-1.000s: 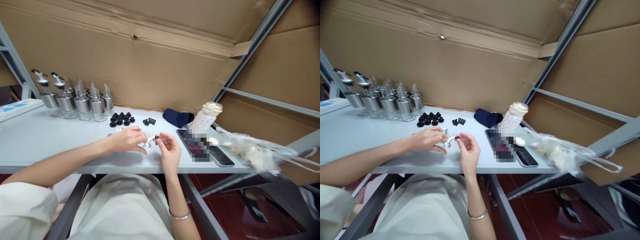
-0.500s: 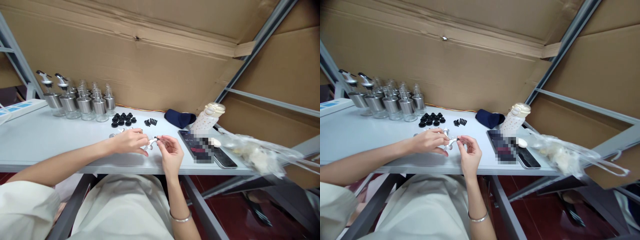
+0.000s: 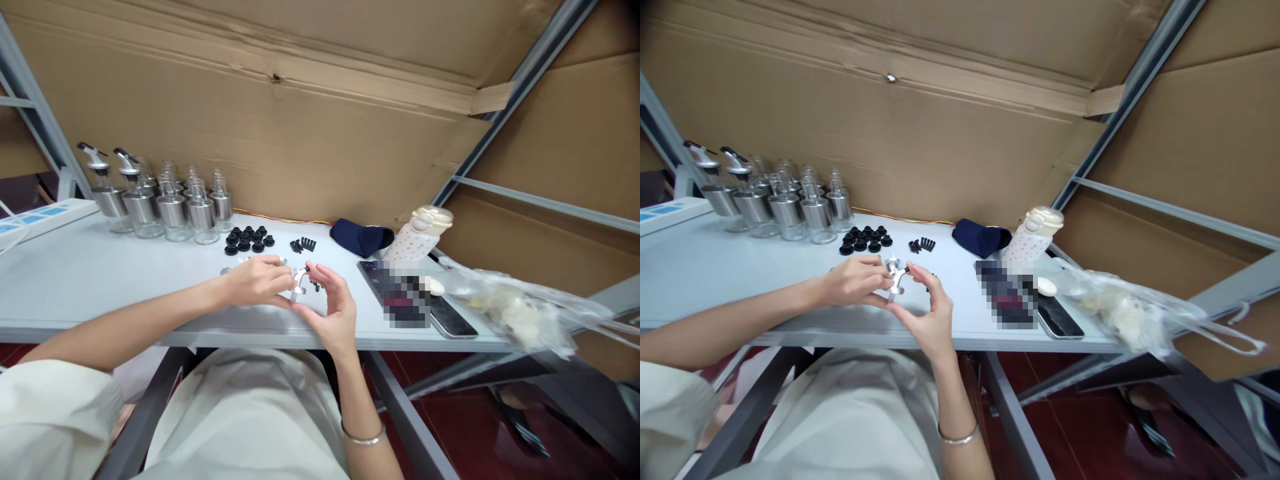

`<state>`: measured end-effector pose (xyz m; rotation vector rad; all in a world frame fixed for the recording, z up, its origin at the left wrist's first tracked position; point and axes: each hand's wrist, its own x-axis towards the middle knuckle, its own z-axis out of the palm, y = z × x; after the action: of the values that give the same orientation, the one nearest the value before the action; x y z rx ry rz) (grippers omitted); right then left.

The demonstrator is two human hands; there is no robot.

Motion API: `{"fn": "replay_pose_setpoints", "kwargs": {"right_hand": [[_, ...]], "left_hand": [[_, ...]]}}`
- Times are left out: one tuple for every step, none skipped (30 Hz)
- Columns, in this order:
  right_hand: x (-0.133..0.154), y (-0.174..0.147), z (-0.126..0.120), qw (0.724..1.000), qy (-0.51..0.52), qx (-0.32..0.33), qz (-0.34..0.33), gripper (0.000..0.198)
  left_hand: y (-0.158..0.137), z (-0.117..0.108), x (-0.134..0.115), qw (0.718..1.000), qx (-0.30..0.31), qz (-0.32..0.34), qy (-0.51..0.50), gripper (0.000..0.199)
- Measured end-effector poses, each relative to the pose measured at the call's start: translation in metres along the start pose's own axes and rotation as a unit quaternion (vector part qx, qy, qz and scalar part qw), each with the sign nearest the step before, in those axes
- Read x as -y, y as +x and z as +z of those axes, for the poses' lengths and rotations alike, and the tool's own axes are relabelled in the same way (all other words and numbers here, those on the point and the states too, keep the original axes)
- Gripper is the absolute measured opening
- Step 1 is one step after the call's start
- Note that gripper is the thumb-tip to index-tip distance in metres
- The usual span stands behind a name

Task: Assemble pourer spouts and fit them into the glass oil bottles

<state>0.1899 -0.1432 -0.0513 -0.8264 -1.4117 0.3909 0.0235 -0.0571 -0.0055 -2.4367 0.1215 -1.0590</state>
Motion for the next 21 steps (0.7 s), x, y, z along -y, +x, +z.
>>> {"fn": "replay_pose_setpoints", "kwargs": {"right_hand": [[-0.0005,-0.0005,0.0008,1.000,0.008,0.003,0.000,0.062],[-0.0010,-0.0009,0.0017,1.000,0.019,0.001,0.002,0.064],[-0.0016,-0.0012,0.0026,0.999,0.034,-0.006,0.005,0.065],[-0.0021,-0.0015,0.0033,0.999,0.051,-0.016,0.007,0.064],[-0.0025,-0.0016,0.0039,0.997,0.067,-0.025,0.010,0.064],[-0.0027,-0.0017,0.0043,0.996,0.079,-0.031,0.013,0.063],[-0.0027,-0.0016,0.0046,0.995,0.087,-0.035,0.017,0.063],[-0.0025,-0.0014,0.0047,0.995,0.092,-0.039,0.022,0.063],[-0.0022,-0.0011,0.0048,0.994,0.093,-0.041,0.028,0.062],[-0.0019,-0.0008,0.0047,0.994,0.093,-0.043,0.034,0.062],[-0.0015,-0.0006,0.0047,0.994,0.093,-0.045,0.040,0.062],[-0.0012,-0.0004,0.0046,0.993,0.093,-0.048,0.044,0.062],[-0.0011,-0.0003,0.0045,0.993,0.095,-0.050,0.047,0.062],[-0.0012,-0.0004,0.0043,0.993,0.097,-0.051,0.048,0.062],[-0.0014,-0.0006,0.0040,0.993,0.099,-0.051,0.049,0.062],[-0.0018,-0.0009,0.0037,0.993,0.099,-0.050,0.049,0.062],[-0.0022,-0.0013,0.0034,0.993,0.097,-0.051,0.050,0.062],[-0.0027,-0.0017,0.0031,0.993,0.093,-0.051,0.052,0.061],[-0.0030,-0.0022,0.0027,0.993,0.087,-0.054,0.055,0.060],[-0.0033,-0.0026,0.0024,0.994,0.081,-0.056,0.056,0.059],[-0.0033,-0.0028,0.0022,0.994,0.075,-0.058,0.057,0.058]], "left_hand": [[0.0002,0.0001,0.0003,1.000,0.000,0.000,-0.001,0.028],[0.0002,0.0006,0.0005,1.000,-0.001,-0.001,-0.005,0.027],[0.0001,0.0012,0.0005,1.000,-0.002,0.000,-0.009,0.028],[0.0000,0.0019,0.0004,1.000,-0.002,0.000,-0.014,0.028],[-0.0002,0.0027,0.0002,1.000,0.000,0.001,-0.018,0.029],[-0.0003,0.0033,-0.0001,1.000,0.002,0.002,-0.021,0.029],[-0.0004,0.0037,-0.0004,1.000,0.002,0.003,-0.022,0.029],[-0.0004,0.0040,-0.0006,1.000,0.000,0.004,-0.022,0.029],[-0.0005,0.0042,-0.0009,1.000,-0.003,0.004,-0.023,0.029],[-0.0006,0.0043,-0.0011,1.000,-0.005,0.004,-0.026,0.029],[-0.0007,0.0044,-0.0012,1.000,-0.006,0.003,-0.029,0.029],[-0.0010,0.0045,-0.0013,0.999,-0.007,0.003,-0.032,0.028],[-0.0013,0.0046,-0.0014,0.999,-0.006,0.002,-0.034,0.028],[-0.0017,0.0047,-0.0015,0.999,-0.004,0.001,-0.036,0.027],[-0.0022,0.0049,-0.0016,0.999,-0.004,0.000,-0.037,0.027],[-0.0026,0.0051,-0.0017,0.999,-0.004,-0.001,-0.038,0.026],[-0.0030,0.0053,-0.0019,0.999,-0.002,-0.002,-0.039,0.025],[-0.0032,0.0054,-0.0020,0.999,0.002,-0.004,-0.040,0.025],[-0.0034,0.0055,-0.0021,0.999,0.007,-0.005,-0.040,0.024],[-0.0035,0.0055,-0.0022,0.999,0.013,-0.005,-0.040,0.023],[-0.0034,0.0054,-0.0022,0.999,0.020,-0.005,-0.039,0.023]]}}
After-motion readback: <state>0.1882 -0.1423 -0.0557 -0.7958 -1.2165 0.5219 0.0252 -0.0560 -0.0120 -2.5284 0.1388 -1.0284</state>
